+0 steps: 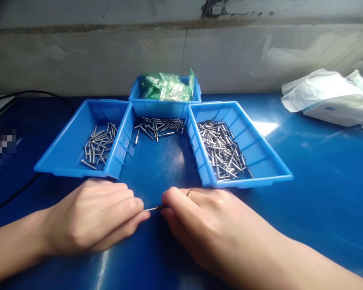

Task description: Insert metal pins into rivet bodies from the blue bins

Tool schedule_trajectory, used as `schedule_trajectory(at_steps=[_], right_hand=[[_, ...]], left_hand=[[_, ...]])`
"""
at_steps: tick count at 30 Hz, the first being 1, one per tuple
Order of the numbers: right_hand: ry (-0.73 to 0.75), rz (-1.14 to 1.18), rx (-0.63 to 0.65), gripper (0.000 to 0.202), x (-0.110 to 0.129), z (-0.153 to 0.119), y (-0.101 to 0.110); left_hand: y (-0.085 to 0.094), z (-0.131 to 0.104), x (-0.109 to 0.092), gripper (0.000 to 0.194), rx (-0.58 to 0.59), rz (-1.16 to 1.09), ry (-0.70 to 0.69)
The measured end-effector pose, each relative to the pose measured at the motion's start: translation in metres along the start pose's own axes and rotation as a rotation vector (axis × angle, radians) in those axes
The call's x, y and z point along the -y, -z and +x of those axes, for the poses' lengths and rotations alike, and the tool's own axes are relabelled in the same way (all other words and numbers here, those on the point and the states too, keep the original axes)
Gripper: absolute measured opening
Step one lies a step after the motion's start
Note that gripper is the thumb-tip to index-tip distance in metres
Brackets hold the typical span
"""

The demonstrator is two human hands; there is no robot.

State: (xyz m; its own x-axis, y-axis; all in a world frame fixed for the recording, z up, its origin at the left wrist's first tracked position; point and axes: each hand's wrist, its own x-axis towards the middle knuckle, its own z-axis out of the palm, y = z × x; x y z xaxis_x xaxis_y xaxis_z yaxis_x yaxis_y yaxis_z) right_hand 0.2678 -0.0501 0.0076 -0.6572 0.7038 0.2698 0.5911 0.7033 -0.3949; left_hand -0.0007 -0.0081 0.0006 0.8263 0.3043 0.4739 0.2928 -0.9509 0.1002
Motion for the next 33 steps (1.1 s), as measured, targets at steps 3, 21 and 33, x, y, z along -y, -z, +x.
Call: schedule_trajectory(at_steps=[3, 21, 33], right_hand=[[0.001, -0.017, 0.002, 0.028, -0.0003, -0.0006, -0.0015], [0.041, -0.026, -0.026, 0.032, -0.0002, -0.0019, -0.0049], [0.054, 0.0, -0.04, 0.026, -0.0011, 0.0005, -0.0048]], left_hand=[[-0.0006, -0.0016, 0.0002, 0.039, 0.02, 0.026, 0.004], [0.002, 0.0041, 0.0018, 0.034, -0.067, -0.139, 0.024], [-0.0025, 0.0051, 0.0041, 0.033, -0.063, -0.22, -0.027]])
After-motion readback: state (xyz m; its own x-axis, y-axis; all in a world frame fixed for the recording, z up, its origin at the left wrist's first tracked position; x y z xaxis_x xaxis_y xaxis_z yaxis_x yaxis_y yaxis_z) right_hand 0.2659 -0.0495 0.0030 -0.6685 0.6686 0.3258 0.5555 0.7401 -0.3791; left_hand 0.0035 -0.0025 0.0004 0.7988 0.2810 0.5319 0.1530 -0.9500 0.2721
